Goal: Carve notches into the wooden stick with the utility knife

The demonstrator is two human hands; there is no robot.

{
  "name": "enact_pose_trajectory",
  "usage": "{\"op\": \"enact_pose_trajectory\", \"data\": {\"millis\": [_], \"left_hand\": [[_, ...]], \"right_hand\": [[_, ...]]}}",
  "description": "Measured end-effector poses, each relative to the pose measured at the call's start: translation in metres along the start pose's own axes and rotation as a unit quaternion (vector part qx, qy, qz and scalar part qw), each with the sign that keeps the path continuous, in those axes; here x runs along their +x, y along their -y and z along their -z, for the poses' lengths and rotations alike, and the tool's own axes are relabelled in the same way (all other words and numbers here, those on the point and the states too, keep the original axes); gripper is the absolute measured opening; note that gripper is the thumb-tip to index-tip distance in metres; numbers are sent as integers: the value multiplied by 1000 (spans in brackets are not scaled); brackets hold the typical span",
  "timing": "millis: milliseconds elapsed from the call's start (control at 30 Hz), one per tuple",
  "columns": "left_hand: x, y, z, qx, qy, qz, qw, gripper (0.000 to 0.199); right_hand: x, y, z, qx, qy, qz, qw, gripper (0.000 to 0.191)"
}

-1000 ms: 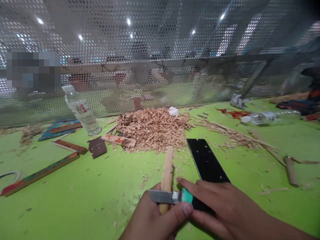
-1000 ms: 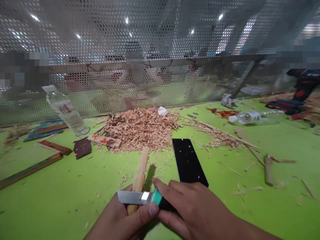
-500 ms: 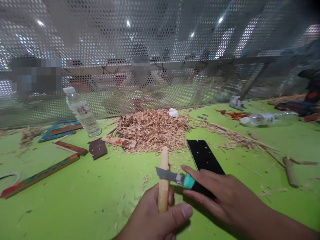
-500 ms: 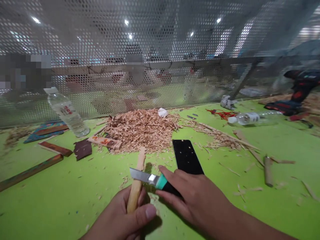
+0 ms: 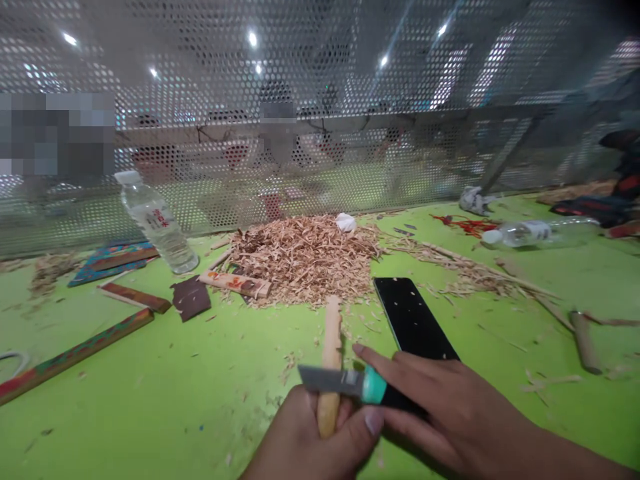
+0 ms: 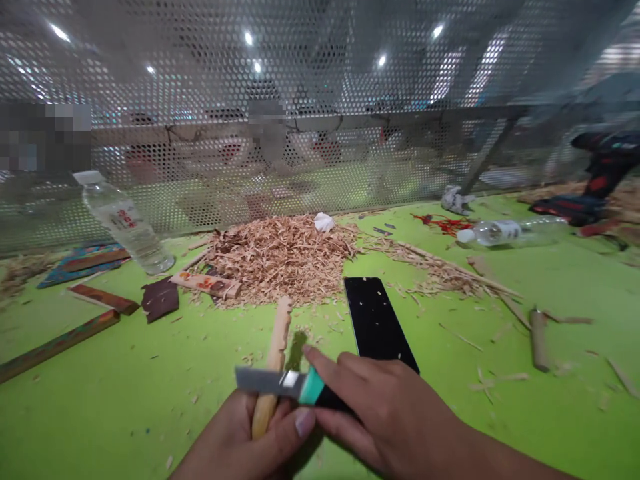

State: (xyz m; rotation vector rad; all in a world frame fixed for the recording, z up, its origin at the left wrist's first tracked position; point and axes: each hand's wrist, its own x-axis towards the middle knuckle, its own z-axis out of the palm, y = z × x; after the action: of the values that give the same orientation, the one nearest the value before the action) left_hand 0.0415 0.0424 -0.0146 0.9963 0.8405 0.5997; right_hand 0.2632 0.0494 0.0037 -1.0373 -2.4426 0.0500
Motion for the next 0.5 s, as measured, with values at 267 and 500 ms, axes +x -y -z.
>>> {"op": "enact_pose_trajectory", "data": {"millis": [267, 500], "left_hand": [[-5, -14, -5, -42, -5, 24, 999, 59], [-6, -13, -7, -1, -47, 6, 999, 62]], "right_hand": [[-1, -8, 2, 33, 7, -20, 999, 48], [-2, -2, 4, 45, 40, 13, 998, 50]]}}
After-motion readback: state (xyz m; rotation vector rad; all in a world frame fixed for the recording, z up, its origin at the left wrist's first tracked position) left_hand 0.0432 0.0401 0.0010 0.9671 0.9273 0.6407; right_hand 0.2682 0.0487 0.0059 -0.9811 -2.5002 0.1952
